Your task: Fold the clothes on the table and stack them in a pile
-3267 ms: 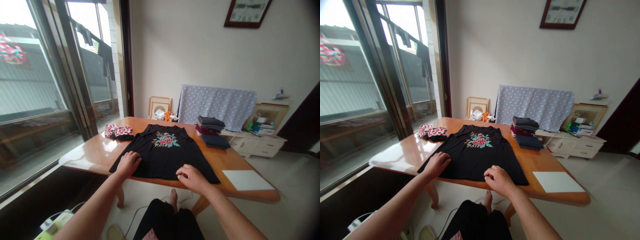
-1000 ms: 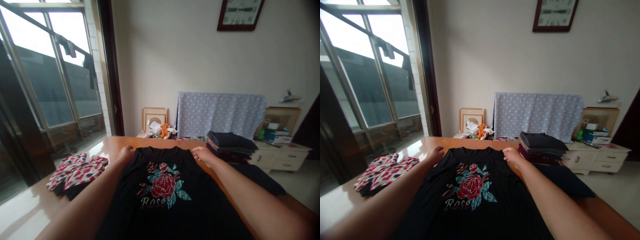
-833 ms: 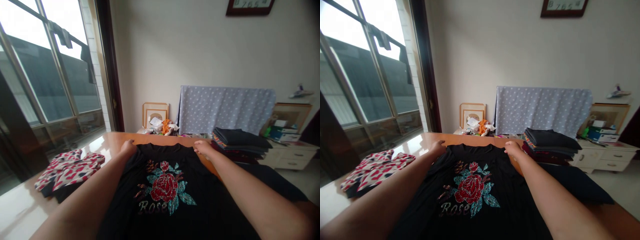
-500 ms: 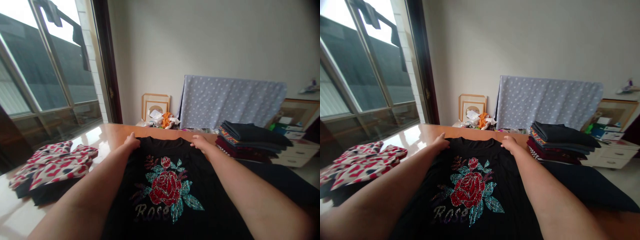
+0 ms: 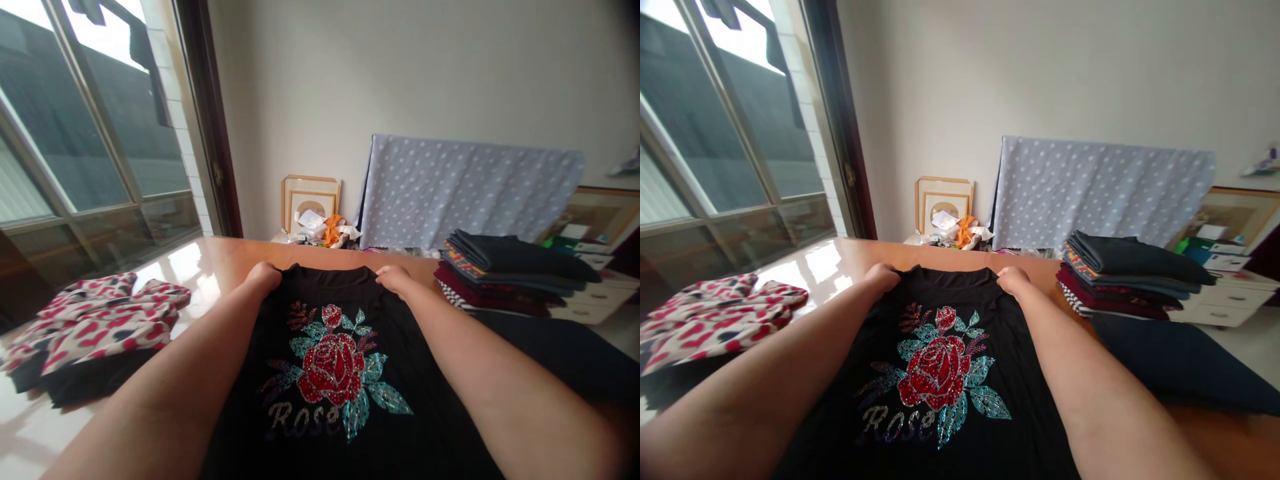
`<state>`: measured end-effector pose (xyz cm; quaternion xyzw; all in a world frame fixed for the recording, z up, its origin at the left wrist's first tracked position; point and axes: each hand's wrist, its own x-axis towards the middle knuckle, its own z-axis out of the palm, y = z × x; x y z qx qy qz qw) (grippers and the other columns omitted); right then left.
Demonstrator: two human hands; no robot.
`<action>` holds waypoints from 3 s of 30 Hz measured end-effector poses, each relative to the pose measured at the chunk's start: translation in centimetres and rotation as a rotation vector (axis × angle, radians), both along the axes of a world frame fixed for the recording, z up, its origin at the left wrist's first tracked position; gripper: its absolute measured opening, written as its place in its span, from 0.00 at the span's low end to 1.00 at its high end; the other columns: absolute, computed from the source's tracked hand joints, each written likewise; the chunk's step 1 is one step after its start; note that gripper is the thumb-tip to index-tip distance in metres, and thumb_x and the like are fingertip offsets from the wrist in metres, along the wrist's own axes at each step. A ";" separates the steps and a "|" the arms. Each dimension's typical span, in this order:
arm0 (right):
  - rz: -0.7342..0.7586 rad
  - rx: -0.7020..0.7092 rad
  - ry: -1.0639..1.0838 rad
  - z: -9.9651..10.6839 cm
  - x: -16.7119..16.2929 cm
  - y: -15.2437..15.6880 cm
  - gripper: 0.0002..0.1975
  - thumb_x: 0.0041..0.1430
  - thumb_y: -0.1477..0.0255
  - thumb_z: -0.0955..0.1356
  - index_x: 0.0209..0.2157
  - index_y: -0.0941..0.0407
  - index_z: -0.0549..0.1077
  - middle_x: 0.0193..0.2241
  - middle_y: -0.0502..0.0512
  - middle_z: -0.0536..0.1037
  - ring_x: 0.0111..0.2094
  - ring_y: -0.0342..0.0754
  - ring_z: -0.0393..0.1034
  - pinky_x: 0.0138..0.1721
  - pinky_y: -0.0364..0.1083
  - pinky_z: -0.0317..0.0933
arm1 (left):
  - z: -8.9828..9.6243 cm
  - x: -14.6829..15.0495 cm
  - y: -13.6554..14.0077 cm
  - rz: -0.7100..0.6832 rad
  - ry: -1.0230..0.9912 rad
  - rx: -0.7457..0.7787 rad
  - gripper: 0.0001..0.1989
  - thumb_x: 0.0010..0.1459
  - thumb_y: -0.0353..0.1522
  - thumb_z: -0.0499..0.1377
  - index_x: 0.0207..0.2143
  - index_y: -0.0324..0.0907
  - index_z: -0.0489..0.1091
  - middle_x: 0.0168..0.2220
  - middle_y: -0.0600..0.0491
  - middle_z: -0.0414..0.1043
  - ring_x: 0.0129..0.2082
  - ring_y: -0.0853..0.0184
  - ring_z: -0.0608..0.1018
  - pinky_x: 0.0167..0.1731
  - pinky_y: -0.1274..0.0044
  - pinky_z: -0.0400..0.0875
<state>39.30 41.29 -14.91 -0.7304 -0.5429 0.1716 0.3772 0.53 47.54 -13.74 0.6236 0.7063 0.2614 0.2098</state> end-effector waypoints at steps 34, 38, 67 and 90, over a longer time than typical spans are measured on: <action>0.133 0.312 -0.047 3.9 -8.6 -47.7 0.15 0.61 0.62 0.63 0.44 0.55 0.73 0.39 0.58 0.76 0.39 0.52 0.73 0.42 0.48 0.67 | 4.7 -11.9 -46.0 -0.205 -0.114 0.438 0.13 0.53 0.30 0.55 0.39 0.45 0.75 0.38 0.53 0.71 0.43 0.63 0.75 0.50 0.72 0.70; 0.158 0.367 -0.124 3.3 -9.0 -50.0 0.13 0.61 0.66 0.63 0.43 0.54 0.74 0.40 0.58 0.76 0.41 0.52 0.72 0.45 0.49 0.66 | 3.7 -12.8 -48.0 -0.244 -0.066 0.458 0.12 0.54 0.30 0.55 0.40 0.45 0.75 0.38 0.53 0.69 0.41 0.63 0.75 0.47 0.71 0.70; 0.365 0.096 -0.314 4.6 -12.3 -54.8 0.14 0.60 0.72 0.63 0.42 0.50 0.78 0.44 0.53 0.78 0.42 0.48 0.75 0.48 0.45 0.65 | 5.0 -9.8 -53.9 -0.327 0.355 0.305 0.15 0.54 0.33 0.57 0.45 0.51 0.73 0.42 0.51 0.74 0.47 0.55 0.70 0.47 0.64 0.56; 0.307 0.091 -0.321 5.2 -12.2 -56.7 0.14 0.62 0.65 0.63 0.39 0.49 0.80 0.41 0.54 0.78 0.39 0.49 0.74 0.43 0.45 0.66 | 6.6 -10.4 -55.0 -0.459 0.325 0.296 0.21 0.67 0.47 0.48 0.28 0.45 0.69 0.32 0.53 0.74 0.40 0.61 0.74 0.45 0.67 0.59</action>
